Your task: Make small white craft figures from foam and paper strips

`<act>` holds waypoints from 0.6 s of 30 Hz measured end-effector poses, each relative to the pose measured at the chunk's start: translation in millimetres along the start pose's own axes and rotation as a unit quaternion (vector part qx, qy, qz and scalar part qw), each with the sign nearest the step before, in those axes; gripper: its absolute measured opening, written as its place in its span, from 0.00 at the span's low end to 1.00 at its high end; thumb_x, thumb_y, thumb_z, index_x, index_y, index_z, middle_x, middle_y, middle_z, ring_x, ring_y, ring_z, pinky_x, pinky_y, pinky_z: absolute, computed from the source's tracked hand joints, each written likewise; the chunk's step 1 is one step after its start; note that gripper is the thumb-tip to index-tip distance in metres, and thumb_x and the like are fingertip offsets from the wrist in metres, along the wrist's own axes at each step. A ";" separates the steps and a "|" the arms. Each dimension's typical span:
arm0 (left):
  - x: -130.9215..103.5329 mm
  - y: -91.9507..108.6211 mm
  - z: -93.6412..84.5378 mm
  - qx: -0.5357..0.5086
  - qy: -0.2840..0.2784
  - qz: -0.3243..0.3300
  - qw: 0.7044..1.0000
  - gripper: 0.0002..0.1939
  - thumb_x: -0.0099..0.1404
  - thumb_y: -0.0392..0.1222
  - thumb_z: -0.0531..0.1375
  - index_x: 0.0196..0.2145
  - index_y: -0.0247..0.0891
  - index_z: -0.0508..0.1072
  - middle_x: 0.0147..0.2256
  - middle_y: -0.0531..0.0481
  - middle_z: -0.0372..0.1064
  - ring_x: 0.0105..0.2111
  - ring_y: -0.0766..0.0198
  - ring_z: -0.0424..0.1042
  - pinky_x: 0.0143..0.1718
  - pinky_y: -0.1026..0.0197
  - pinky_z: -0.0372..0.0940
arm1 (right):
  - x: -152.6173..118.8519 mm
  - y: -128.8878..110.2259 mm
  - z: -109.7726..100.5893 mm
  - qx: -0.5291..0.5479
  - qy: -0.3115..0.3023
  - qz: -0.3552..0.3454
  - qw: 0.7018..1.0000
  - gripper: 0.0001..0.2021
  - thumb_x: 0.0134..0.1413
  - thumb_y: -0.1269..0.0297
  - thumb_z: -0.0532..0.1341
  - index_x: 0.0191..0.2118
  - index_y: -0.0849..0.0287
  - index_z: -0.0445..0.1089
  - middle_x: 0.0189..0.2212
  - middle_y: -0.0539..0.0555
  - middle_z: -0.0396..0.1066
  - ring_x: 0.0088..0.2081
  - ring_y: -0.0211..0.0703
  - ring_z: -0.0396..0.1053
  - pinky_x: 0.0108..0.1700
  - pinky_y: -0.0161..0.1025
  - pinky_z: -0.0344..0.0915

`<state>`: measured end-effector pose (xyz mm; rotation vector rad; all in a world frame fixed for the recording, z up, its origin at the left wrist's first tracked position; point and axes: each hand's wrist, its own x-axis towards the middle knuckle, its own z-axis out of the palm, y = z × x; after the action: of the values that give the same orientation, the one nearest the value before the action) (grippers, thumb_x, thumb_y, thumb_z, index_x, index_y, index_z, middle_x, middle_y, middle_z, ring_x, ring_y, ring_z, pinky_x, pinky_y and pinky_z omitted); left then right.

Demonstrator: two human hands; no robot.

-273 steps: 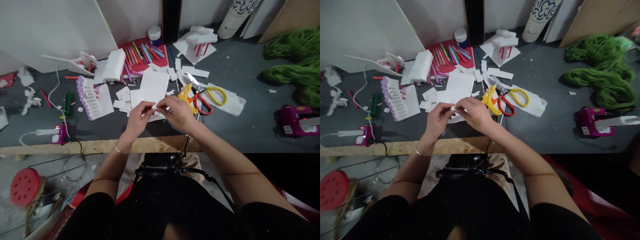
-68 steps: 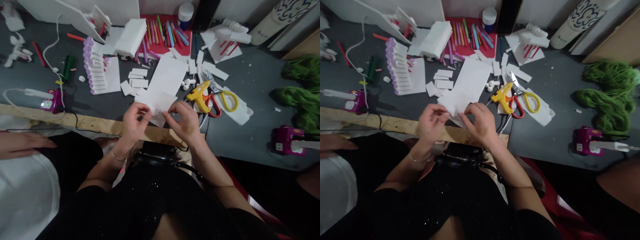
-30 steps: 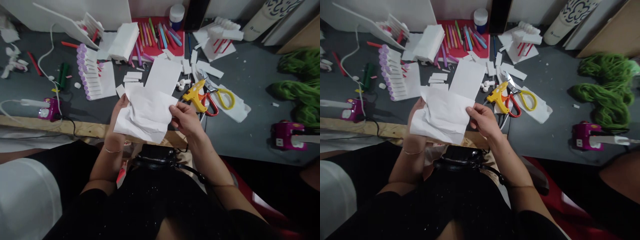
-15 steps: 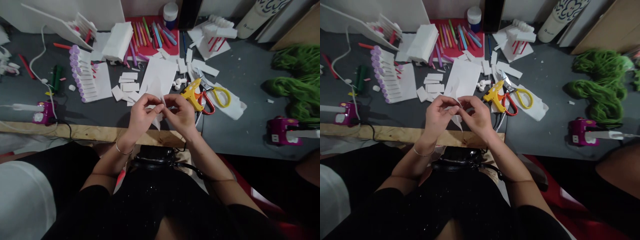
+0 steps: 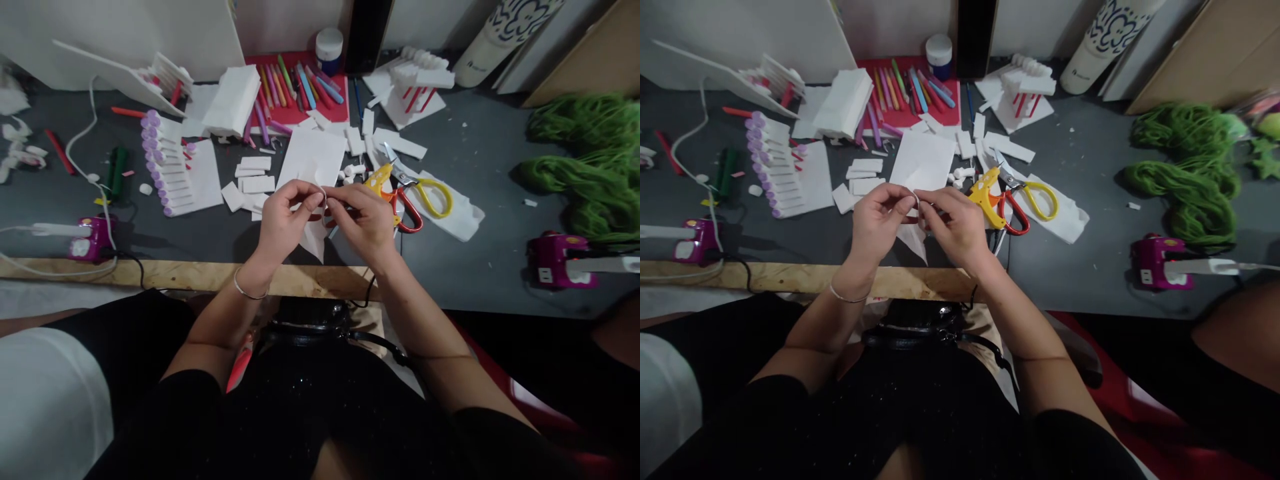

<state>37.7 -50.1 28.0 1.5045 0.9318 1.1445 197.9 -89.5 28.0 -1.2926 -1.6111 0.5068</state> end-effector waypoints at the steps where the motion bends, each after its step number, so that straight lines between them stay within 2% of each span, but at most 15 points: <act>1: 1.6 0.0 -0.3 0.003 0.001 -0.004 1.000 0.20 0.66 0.61 0.67 0.35 0.39 0.75 0.35 0.51 0.76 0.34 0.67 0.78 0.30 0.68 0.76 | 1.2 -0.2 0.3 0.002 0.003 0.000 1.000 0.12 0.68 0.61 0.60 0.48 0.54 0.81 0.37 0.54 0.82 0.37 0.41 0.78 0.40 0.40 0.74; 6: 3.1 0.7 -2.2 0.003 0.008 -0.012 1.000 0.20 0.64 0.59 0.69 0.34 0.39 0.75 0.33 0.52 0.76 0.34 0.67 0.78 0.32 0.67 0.77 | 3.4 -1.5 1.7 -0.018 0.000 0.013 1.000 0.11 0.68 0.61 0.60 0.46 0.53 0.81 0.37 0.53 0.82 0.37 0.41 0.77 0.40 0.41 0.74; 10: 1.0 1.2 -3.2 -0.004 0.005 -0.027 1.000 0.18 0.63 0.56 0.70 0.35 0.39 0.75 0.33 0.53 0.76 0.32 0.68 0.78 0.35 0.65 0.79 | 3.4 -1.1 1.7 -0.066 0.004 -0.014 0.998 0.11 0.68 0.61 0.60 0.45 0.52 0.81 0.39 0.54 0.82 0.40 0.43 0.78 0.43 0.42 0.74; 14: 0.5 2.6 -3.8 0.032 0.006 -0.030 0.999 0.14 0.66 0.51 0.68 0.34 0.38 0.75 0.31 0.54 0.76 0.30 0.69 0.78 0.36 0.64 0.79 | 4.0 -3.1 1.3 -0.110 0.005 -0.044 0.993 0.12 0.70 0.62 0.58 0.45 0.52 0.81 0.40 0.55 0.82 0.42 0.43 0.78 0.44 0.41 0.74; 18: 2.0 4.2 -6.2 0.059 0.011 -0.010 0.998 0.10 0.66 0.46 0.67 0.33 0.38 0.74 0.29 0.55 0.75 0.29 0.69 0.78 0.35 0.66 0.78 | 8.0 -7.5 -2.8 -0.098 -0.011 -0.047 0.994 0.12 0.69 0.64 0.59 0.45 0.54 0.81 0.39 0.55 0.82 0.40 0.41 0.78 0.43 0.39 0.73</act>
<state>32.3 -47.6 32.9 1.5763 1.0413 1.1098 196.9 -85.6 38.5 -1.3510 -1.7653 0.3128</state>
